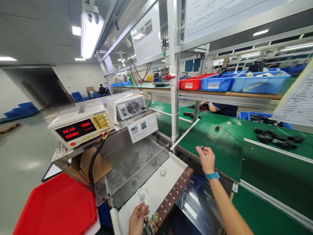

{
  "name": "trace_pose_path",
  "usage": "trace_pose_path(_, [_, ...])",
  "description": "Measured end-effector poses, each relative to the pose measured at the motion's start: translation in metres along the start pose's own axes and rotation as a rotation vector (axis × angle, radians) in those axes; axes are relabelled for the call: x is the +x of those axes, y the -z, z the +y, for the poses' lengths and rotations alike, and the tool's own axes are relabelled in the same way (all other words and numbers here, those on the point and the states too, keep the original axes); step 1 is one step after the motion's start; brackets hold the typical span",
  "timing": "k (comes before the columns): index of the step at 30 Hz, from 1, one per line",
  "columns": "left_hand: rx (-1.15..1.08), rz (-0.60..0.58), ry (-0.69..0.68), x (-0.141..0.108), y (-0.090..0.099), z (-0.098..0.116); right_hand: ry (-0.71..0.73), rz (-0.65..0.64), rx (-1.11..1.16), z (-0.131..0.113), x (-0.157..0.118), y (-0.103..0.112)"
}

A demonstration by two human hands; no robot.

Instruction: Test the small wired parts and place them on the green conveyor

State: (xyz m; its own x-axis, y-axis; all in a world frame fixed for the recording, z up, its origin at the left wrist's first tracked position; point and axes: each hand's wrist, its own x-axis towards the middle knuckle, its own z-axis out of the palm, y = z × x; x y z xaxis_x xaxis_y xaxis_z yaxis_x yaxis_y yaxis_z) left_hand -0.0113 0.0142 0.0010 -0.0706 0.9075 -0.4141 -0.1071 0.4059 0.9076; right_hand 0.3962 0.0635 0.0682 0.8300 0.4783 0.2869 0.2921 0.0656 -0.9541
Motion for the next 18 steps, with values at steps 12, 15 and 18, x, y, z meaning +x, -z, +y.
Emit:
trace_pose_path(12, [0.034, -0.030, 0.139, 0.015, 0.008, 0.002, -0.229, -0.046, -0.687, 0.057, 0.133, 0.051])
trace_pose_path(15, [0.035, 0.000, 0.102, 0.017, 0.009, -0.003, -0.185, -0.057, -0.647, 0.057, 0.149, 0.067])
trace_pose_path(18, [0.042, 0.004, 0.121, 0.021, 0.013, -0.008, -0.181, -0.035, -0.738, 0.063, 0.151, 0.111])
